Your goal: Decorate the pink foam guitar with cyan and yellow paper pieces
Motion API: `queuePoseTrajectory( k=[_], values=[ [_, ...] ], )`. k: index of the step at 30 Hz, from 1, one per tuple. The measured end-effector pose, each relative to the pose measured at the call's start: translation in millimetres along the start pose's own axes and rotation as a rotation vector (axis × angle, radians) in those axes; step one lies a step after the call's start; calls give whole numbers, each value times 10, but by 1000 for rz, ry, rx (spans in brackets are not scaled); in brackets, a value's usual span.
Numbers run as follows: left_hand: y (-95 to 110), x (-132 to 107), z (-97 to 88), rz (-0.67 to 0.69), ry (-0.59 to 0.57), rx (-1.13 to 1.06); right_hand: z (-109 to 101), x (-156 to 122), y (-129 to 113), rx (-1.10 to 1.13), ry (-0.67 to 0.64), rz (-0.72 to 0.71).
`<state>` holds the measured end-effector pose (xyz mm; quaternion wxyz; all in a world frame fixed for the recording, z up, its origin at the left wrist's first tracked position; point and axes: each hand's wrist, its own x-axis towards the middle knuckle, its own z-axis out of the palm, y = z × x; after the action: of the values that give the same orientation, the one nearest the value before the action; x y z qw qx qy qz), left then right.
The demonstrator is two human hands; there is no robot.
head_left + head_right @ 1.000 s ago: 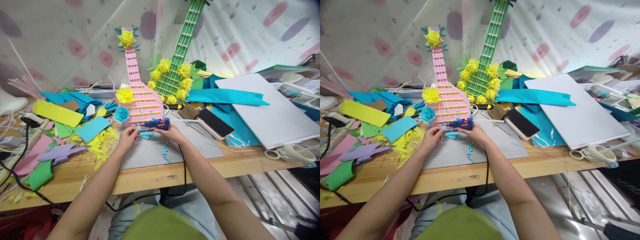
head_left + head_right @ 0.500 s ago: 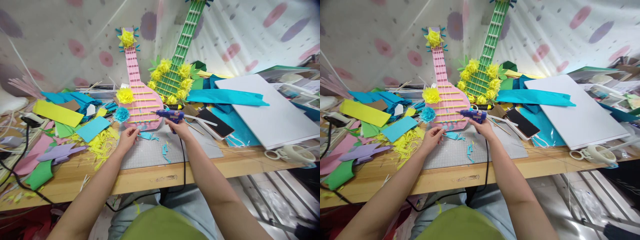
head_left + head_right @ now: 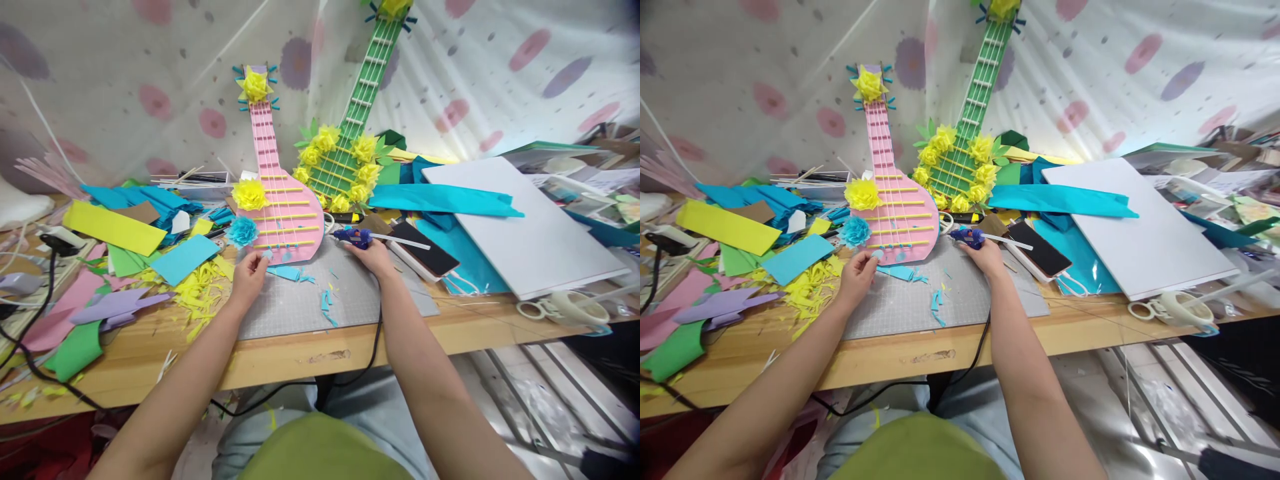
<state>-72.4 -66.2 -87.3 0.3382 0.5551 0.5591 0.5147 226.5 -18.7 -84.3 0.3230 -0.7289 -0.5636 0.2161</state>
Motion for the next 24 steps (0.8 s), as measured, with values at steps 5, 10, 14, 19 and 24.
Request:
queuePoseTrajectory(
  k=[5,10,14,19,24],
  values=[
    [86,68,-53,77,-70,155,-38,20,29,123,-24,-90],
    [309,181,-192,99,-254,378,-293,30,-23,479,291,-321],
    [467,283,-318,88,-362,534,-610,-37,-188,495,498,-495],
    [536,366,-391,112,-401,622,-958,-149,-493,454,544,-613],
    [636,397,-377,152,-482,737,-831,-229,-915,342,283,-597]
  ],
)
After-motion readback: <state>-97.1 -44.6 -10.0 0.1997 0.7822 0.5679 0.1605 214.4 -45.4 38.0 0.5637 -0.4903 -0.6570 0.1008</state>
